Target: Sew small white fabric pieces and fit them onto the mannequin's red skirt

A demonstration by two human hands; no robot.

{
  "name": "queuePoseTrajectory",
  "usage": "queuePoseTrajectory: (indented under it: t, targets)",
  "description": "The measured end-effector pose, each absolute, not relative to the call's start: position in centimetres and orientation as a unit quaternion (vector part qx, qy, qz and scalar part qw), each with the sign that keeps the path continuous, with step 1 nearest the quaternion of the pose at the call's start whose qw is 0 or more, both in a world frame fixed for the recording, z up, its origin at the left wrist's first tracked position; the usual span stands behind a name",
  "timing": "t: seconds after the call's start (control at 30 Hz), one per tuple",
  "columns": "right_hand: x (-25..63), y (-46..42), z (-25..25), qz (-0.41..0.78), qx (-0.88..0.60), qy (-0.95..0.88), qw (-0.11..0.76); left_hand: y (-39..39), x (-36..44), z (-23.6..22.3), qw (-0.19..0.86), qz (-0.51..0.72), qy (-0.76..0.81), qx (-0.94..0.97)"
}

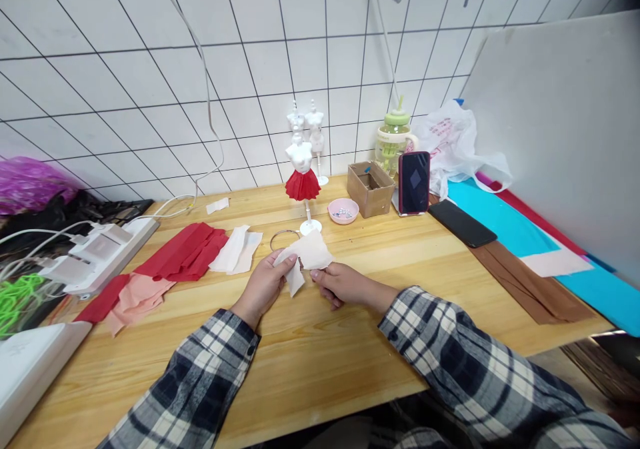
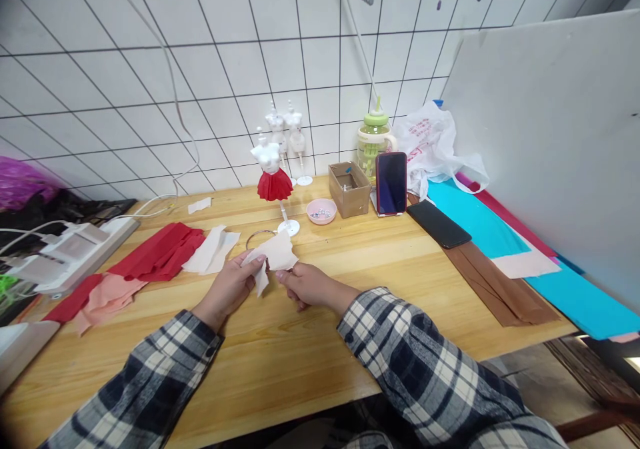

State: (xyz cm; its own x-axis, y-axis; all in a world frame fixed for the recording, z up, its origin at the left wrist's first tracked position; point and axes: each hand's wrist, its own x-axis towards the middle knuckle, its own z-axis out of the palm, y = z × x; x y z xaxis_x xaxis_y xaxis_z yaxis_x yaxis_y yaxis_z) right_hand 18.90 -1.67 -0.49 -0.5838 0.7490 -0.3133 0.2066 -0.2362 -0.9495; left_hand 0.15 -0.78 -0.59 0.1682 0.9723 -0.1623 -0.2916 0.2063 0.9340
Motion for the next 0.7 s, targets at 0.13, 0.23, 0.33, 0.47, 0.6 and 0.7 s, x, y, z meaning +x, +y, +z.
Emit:
queuePoseTrajectory:
  t: [0.13, 0.23, 0.33, 0.47, 0.6, 0.7]
  targets:
    - [18.88, -1.69, -0.25, 0.674, -0.419, -0.575, 0.199, -0.73, 0.05, -0.69, 0.648, 0.484, 0.427, 0.405]
    - [18.84, -1.76, 0.05, 0.665, -0.429, -0.581, 0.19, -0.71, -0.02, -0.89, 0.657, 0.471, 0.42, 0.412]
    - [18.81, -1.85, 0.19, 0.666, -0.426, -0.582, 0.189, -0.7, -0.12, -1.07, 0.667, 0.453, 0.409, 0.427]
    - [18.85, -1.87, 0.08, 0.67, -0.426, -0.576, 0.193, -0.78, -0.24, -1.07, 0.672, 0.441, 0.404, 0.436]
    - [18.92, -1.8, -0.12, 0.669, -0.423, -0.581, 0.191, -0.87, -0.25, -0.93, 0.675, 0.427, 0.403, 0.446]
    - [18.95, -1.78, -0.19, 0.669, -0.418, -0.583, 0.196, -0.88, -0.21, -0.87, 0.679, 0.423, 0.403, 0.444]
